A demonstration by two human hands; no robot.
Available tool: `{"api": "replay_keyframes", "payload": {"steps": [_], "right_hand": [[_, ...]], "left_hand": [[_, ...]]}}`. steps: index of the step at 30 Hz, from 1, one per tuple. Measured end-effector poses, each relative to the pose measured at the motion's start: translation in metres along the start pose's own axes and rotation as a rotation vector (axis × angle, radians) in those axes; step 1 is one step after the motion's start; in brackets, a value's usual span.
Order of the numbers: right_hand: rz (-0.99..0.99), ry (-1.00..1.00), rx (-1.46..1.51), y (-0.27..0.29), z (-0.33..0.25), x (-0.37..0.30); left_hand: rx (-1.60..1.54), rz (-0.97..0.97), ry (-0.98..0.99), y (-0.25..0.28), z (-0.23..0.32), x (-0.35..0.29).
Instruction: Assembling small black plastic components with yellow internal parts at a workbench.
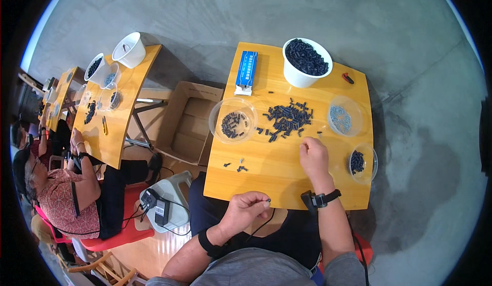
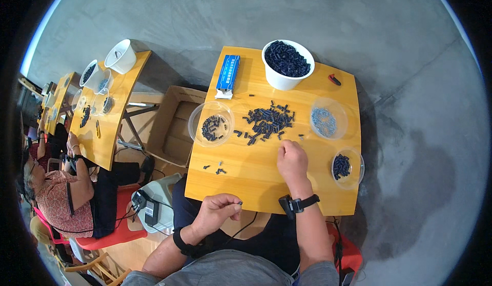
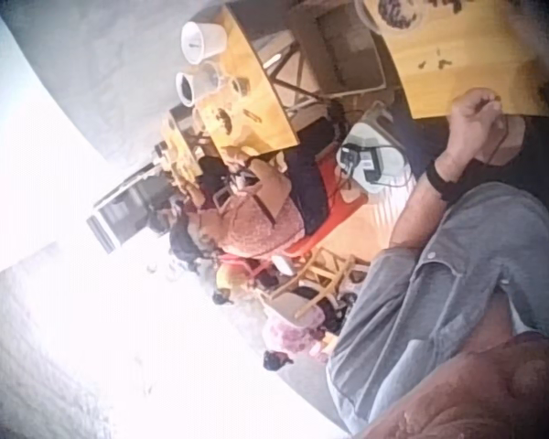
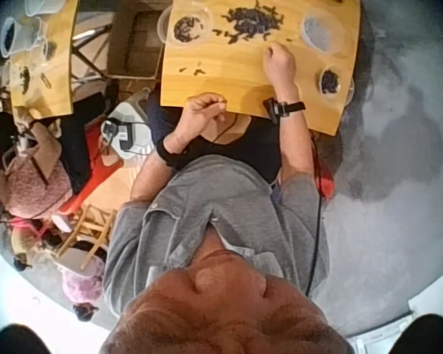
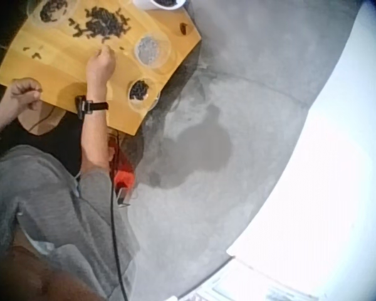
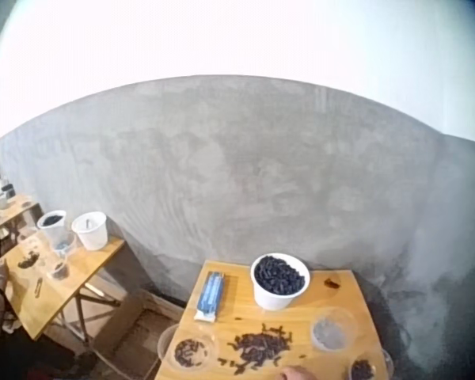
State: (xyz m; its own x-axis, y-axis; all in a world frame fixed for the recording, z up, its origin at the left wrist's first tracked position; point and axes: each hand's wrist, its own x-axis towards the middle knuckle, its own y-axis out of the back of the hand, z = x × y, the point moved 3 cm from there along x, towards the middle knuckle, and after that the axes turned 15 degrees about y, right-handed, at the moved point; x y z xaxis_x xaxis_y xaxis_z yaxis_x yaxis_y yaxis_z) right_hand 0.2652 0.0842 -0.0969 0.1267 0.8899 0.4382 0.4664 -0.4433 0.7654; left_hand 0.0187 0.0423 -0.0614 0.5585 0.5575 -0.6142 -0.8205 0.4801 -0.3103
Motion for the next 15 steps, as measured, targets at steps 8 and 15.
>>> {"api": "replay_keyframes", "payload": {"steps": [8, 15], "right_hand": [[-0.072, 0.026, 0.024, -0.02, -0.014, 0.015], [-0.18, 0.125, -0.038, -0.035, -0.026, 0.026]], "left_hand": [[0.034, -0.003, 0.007, 0.005, 0.001, 0.003], [-0.003, -0.022, -0.002, 0.006, 0.001, 0.003]]}}
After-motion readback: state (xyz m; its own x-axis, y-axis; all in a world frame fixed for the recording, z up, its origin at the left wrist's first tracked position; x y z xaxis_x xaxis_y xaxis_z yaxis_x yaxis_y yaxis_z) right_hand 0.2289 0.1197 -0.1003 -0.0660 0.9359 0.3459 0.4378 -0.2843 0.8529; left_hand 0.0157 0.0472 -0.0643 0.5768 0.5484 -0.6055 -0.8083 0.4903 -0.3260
